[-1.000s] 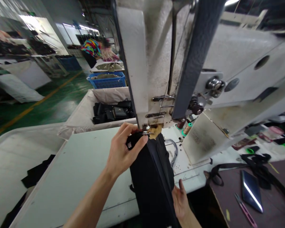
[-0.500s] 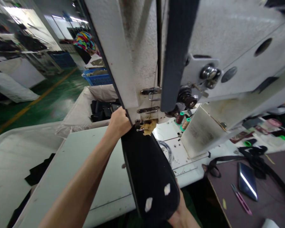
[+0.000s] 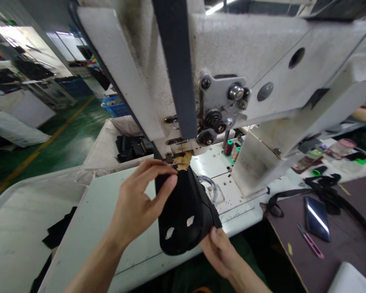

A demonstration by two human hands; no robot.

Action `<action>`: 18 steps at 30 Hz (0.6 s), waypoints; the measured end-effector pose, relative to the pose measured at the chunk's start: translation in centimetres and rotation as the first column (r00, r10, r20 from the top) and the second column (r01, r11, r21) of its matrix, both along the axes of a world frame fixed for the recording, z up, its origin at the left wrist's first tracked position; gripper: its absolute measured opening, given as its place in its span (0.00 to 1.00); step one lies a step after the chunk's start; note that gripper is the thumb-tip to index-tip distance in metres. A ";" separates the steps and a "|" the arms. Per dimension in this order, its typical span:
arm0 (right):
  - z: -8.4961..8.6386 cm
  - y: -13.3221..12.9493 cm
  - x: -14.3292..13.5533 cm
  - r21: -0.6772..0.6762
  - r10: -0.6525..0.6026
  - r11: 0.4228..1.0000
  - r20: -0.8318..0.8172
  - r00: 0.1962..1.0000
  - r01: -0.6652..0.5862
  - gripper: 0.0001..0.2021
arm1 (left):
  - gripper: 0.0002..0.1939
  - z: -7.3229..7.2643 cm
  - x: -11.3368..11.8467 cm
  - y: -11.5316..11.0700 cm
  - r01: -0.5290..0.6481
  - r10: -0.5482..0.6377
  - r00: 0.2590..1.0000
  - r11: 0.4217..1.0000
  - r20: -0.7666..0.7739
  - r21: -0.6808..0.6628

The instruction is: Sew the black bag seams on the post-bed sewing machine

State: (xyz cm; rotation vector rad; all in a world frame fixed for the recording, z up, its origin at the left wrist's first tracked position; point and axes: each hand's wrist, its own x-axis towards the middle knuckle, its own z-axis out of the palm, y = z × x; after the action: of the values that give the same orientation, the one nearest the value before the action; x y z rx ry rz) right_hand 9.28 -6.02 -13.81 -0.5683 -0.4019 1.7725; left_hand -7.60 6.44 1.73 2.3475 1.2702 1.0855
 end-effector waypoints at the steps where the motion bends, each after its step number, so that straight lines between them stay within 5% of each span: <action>1: 0.2 -0.6 1.0 0.040 0.075 0.996 0.108 0.991 -0.079 0.21 | 0.08 0.2 -0.1 -1.3 0.076 -0.077 0.995 0.997 -0.058 -0.020; 4: 1.9 -1.6 5.1 0.032 0.402 0.890 0.414 0.817 -0.454 0.17 | 0.12 0.3 -0.2 -3.7 0.174 -0.178 0.972 0.984 -0.151 -0.040; 5: 3.0 -1.6 6.4 0.000 0.422 0.875 0.491 0.762 -0.485 0.18 | 0.13 0.2 -0.3 -4.1 0.174 -0.178 0.972 0.984 -0.154 -0.037; 7: 5.5 -0.7 8.2 0.077 0.123 0.964 0.714 0.689 -0.253 0.15 | 0.13 0.1 -0.2 -4.6 0.166 -0.168 0.976 0.986 -0.139 -0.030; 8: 6.8 0.2 8.6 0.224 -0.124 0.969 0.811 0.572 -0.106 0.11 | 0.13 0.0 -0.2 -4.8 0.165 -0.167 0.977 0.986 -0.130 -0.027; 9: 7.9 1.1 8.6 0.390 -0.341 0.920 0.838 0.426 -0.030 0.07 | 0.13 0.0 -0.2 -4.9 0.163 -0.165 0.979 0.986 -0.122 -0.023; 11: 9.5 3.3 8.0 0.607 -0.576 0.788 0.786 0.226 -0.105 0.12 | 0.12 0.1 -0.1 -5.3 0.159 -0.160 0.980 0.987 -0.114 -0.016; 15: 9.8 6.0 6.3 0.721 -0.727 0.612 0.675 0.128 -0.324 0.17 | 0.09 0.4 -0.2 -5.8 0.128 -0.128 0.986 0.992 -0.107 -0.007; 18: 9.4 6.3 5.7 0.755 -0.762 0.552 0.629 0.155 -0.352 0.11 | 0.08 0.6 0.2 -5.6 0.113 -0.112 0.987 0.994 -0.113 0.005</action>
State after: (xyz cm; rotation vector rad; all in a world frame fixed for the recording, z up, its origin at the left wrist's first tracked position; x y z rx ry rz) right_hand 14.95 0.26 -4.45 -0.9702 -1.8671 0.3481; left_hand -7.42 0.81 2.37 2.4871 1.1542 0.9396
